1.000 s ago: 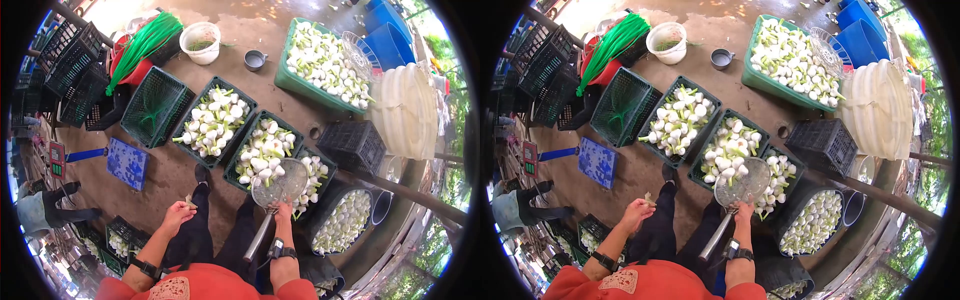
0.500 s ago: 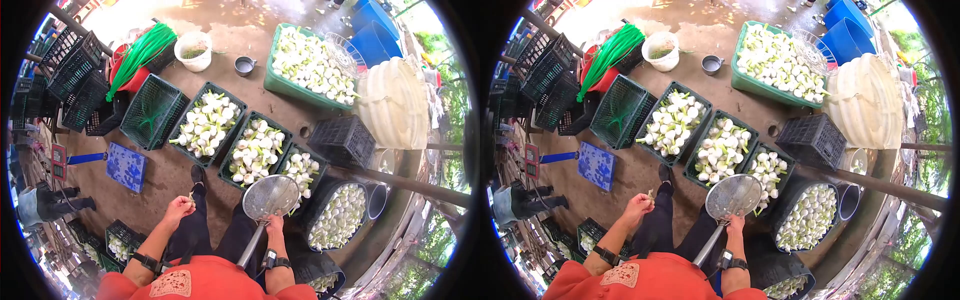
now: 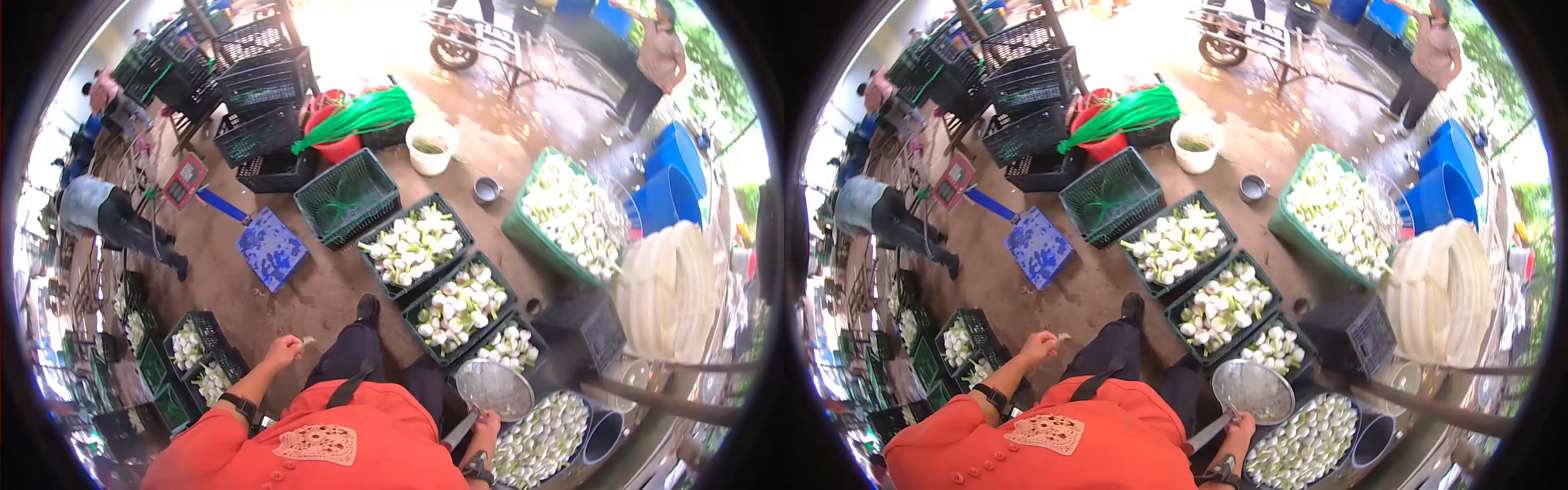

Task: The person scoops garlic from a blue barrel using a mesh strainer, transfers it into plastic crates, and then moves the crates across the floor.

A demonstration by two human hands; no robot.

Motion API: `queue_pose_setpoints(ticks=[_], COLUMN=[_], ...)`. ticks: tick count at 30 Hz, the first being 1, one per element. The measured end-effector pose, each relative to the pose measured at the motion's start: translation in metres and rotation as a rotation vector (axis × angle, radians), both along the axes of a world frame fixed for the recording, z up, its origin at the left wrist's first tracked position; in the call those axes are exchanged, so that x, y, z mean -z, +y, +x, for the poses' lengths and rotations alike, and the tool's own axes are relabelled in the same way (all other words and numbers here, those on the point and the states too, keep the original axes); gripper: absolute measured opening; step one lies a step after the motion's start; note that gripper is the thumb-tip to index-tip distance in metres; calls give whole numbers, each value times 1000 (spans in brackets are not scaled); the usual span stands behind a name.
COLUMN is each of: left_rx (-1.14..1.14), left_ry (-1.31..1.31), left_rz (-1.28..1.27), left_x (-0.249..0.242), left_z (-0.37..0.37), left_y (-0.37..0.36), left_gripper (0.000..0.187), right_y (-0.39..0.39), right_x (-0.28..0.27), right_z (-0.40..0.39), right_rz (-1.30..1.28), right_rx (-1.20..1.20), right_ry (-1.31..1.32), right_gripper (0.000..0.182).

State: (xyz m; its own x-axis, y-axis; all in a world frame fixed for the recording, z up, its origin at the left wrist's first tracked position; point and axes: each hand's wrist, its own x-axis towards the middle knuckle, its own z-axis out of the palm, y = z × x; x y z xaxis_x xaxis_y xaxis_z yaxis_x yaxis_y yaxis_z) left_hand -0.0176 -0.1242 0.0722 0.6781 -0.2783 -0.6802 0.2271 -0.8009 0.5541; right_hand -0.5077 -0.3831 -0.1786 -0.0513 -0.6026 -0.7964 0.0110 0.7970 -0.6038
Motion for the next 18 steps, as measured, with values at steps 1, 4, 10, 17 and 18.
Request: queue_pose_setpoints(ticks=[1,4,10,17,18], left_rx=[-18,567,863,1321,1400], left_ry=[-8,-94,70,310,344], left_rz=[-18,228,408,715,880], left_x=[13,49,49,188,215], left_z=[-1,4,63,189,209], left_y=[18,54,29,73,80], left_gripper=[15,26,31,42,42], right_y=[-19,-17,56,198,215], right_x=[-65,-82,-96,-163,-171], right_z=[23,6,-3,78,90], right_rz=[285,342,-35,241,433], right_rx=[453,459,-9,796,1093], right_ry=[-123,-215,3,81,-55], right_gripper=[27,38,38,8,8])
